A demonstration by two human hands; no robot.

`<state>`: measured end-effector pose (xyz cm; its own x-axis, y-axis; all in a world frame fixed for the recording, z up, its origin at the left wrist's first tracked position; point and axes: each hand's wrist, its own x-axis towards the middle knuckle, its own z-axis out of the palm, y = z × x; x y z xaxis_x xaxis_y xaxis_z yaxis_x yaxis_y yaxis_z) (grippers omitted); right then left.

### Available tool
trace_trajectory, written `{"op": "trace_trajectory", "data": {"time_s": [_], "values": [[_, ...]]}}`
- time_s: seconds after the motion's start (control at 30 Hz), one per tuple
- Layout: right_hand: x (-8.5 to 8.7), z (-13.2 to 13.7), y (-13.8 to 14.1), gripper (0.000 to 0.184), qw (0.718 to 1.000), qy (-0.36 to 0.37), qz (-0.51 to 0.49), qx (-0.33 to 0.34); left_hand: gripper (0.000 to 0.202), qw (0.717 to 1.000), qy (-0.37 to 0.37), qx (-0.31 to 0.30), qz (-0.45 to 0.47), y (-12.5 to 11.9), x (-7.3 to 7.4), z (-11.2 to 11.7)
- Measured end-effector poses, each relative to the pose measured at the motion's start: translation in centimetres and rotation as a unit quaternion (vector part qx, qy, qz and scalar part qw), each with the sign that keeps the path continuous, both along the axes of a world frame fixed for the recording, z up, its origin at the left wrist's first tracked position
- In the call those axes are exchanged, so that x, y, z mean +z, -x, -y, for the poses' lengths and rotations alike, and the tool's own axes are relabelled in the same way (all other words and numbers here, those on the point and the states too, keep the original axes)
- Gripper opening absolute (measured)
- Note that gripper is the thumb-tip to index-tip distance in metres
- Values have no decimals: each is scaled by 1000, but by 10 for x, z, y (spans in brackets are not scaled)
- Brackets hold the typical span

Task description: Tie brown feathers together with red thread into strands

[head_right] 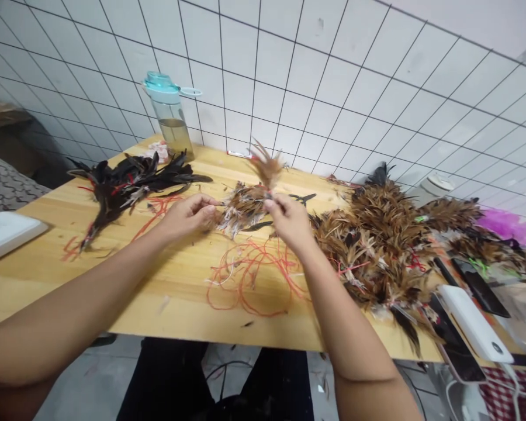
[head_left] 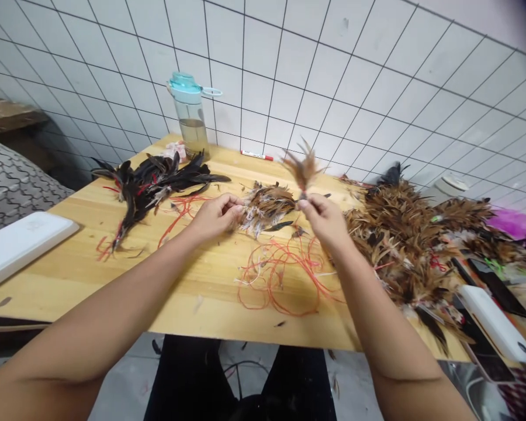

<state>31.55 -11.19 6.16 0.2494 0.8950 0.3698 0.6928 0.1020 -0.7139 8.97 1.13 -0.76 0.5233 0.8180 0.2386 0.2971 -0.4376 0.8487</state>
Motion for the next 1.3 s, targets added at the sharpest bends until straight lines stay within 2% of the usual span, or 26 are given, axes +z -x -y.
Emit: {"op": "trace_trajectory", "data": {"time_s": [0.07, 0.13, 0.2, 0.27, 0.33, 0.4, 0.43, 0.57, 0.63, 0.7, 0.73, 0.83, 0.9, 0.97, 1.03, 1.13, 1.2, 1.3], "values": [[13, 24, -21, 25, 998, -12, 29, -50, 28, 999, -26, 1, -25, 1, -1, -1], [18, 53, -47, 26, 991, 4, 56, -120, 25, 998, -46, -4, -41, 1, 0, -1], [17, 84, -75, 26, 977, 28, 84, -196, 23, 997, -56, -11, -52, 1, 0, 0], [13, 113, -100, 24, 956, 82, 113, -257, 22, 996, -58, -14, -62, 0, 0, 1], [8, 139, -120, 22, 923, 141, 150, -324, 23, 996, -60, -17, -68, -1, 0, 2], [2, 157, -132, 21, 874, 209, 206, -387, 23, 995, -61, -22, -70, -1, 0, 2], [0, 163, -136, 23, 847, 245, 229, -413, 24, 995, -61, -24, -69, -1, -1, 2], [-2, 170, -130, 32, 769, 387, 272, -430, 23, 995, -63, -26, -76, -1, -4, -1], [6, 165, -120, 42, 738, 420, 284, -445, 22, 994, -74, -8, -77, 0, -5, -3], [19, 156, -106, 50, 726, 436, 295, -443, 21, 993, -91, 19, -76, 1, -6, -7], [26, 150, -98, 51, 731, 425, 306, -437, 20, 992, -100, 30, -76, 2, -7, -8], [45, 121, -69, 50, 776, 380, 322, -387, 19, 989, -120, 28, -84, 5, -6, -11], [49, 94, -43, 41, 814, 337, 341, -327, 18, 988, -125, 8, -90, 7, -5, -13], [44, 64, -13, 33, 847, 286, 364, -261, 17, 986, -128, -15, -108, 10, -4, -15], [31, 36, 18, 29, 872, 237, 377, -203, 16, 981, -133, -29, -140, 14, -4, -19], [4, 1, 59, 27, 903, 176, 375, -119, 22, 967, -145, -14, -207, 22, -1, -26], [-17, -15, 75, 29, 919, 158, 352, -79, 28, 959, -134, -10, -249, 27, 2, -27], [-49, -30, 82, 28, 942, 137, 297, -76, 35, 949, -95, -46, -296, 29, 10, -20]]}}
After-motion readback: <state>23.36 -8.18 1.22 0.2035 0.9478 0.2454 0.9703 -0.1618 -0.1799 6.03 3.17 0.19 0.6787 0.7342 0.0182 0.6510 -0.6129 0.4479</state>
